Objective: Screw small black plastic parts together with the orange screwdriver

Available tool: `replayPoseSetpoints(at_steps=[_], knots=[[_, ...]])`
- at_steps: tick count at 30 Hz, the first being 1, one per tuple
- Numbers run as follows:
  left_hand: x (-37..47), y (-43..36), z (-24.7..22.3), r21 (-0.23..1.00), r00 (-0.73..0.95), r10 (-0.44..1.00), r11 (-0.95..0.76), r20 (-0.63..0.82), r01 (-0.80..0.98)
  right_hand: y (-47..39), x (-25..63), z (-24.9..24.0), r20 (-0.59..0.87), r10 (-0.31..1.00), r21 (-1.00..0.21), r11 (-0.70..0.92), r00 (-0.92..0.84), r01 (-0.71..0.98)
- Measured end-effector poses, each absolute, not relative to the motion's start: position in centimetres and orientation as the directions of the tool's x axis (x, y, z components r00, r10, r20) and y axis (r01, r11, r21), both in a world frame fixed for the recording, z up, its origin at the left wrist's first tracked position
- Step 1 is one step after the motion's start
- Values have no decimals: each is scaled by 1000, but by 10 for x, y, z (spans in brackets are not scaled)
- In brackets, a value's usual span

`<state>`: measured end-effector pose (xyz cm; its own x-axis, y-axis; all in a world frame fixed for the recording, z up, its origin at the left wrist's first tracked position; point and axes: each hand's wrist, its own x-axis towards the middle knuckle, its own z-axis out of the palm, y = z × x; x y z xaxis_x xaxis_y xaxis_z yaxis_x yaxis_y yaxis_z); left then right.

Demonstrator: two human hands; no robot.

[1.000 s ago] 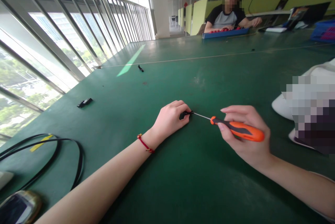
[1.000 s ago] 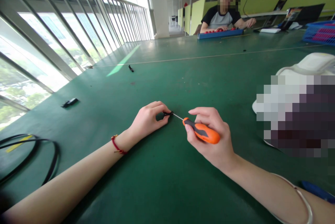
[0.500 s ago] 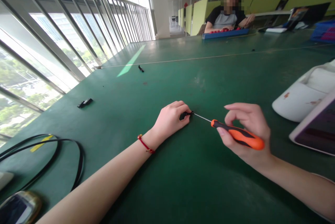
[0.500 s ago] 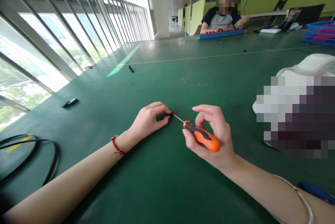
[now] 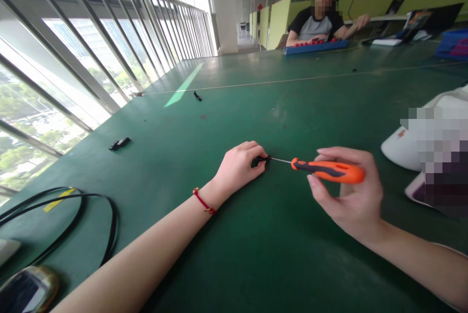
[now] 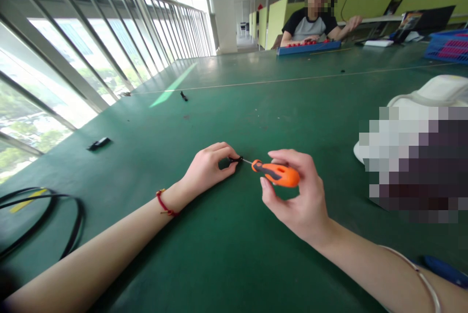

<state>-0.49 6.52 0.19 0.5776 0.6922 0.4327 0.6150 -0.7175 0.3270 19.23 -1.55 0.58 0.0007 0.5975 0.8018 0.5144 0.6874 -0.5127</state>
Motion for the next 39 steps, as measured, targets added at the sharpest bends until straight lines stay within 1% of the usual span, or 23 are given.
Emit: replayPoseSetpoints(at_steps=[2, 4, 6, 8, 11, 13, 16, 18, 21, 24, 26, 27, 30, 32, 35, 36, 39], knots=[[-5, 65, 2, 320, 582, 688, -721, 434, 615, -14, 192, 6, 798, 602, -542, 692, 33, 477], [-4, 64, 3, 316, 585, 688, -722, 431, 616, -14, 191, 8, 757, 652, -542, 661, -40, 519], [-4, 64, 3, 316, 585, 690, -719, 425, 619, -15, 192, 9, 724, 681, -515, 637, -106, 574], [-4, 64, 3, 314, 587, 691, -719, 422, 620, -15, 192, 9, 753, 653, -502, 646, -75, 575], [-4, 64, 4, 313, 592, 688, -722, 421, 617, -15, 193, 9, 790, 613, -539, 682, 15, 495], [-4, 64, 4, 316, 588, 691, -719, 420, 619, -15, 194, 10, 763, 645, -538, 666, -36, 517], [-4, 64, 4, 318, 581, 699, -711, 418, 626, -15, 195, 9, 742, 660, -473, 640, -118, 605], [-4, 64, 3, 316, 580, 698, -712, 419, 628, -15, 194, 8, 776, 627, -470, 652, -75, 595], [-4, 64, 3, 311, 582, 693, -716, 425, 626, -15, 193, 7, 795, 606, -520, 668, 17, 533], [-4, 65, 3, 310, 583, 691, -718, 428, 623, -15, 192, 8, 743, 666, -511, 635, -74, 579], [-5, 64, 3, 311, 583, 691, -717, 426, 623, -15, 192, 8, 727, 679, -491, 621, -105, 612], [-5, 64, 3, 312, 582, 692, -717, 426, 624, -15, 192, 8, 743, 664, -490, 626, -85, 606], [-5, 64, 2, 323, 578, 694, -716, 429, 619, -15, 193, 8, 773, 634, -538, 645, 12, 542], [-5, 65, 2, 332, 575, 696, -714, 429, 616, -15, 192, 8, 750, 661, -541, 632, -21, 555], [-5, 65, 1, 339, 572, 698, -712, 430, 615, -16, 192, 9, 718, 690, -507, 608, -91, 612], [-5, 65, 1, 340, 572, 699, -712, 430, 614, -16, 191, 9, 734, 675, -503, 612, -72, 610], [-5, 66, 1, 345, 570, 700, -711, 430, 613, -15, 190, 9, 777, 629, -545, 649, 29, 531]])
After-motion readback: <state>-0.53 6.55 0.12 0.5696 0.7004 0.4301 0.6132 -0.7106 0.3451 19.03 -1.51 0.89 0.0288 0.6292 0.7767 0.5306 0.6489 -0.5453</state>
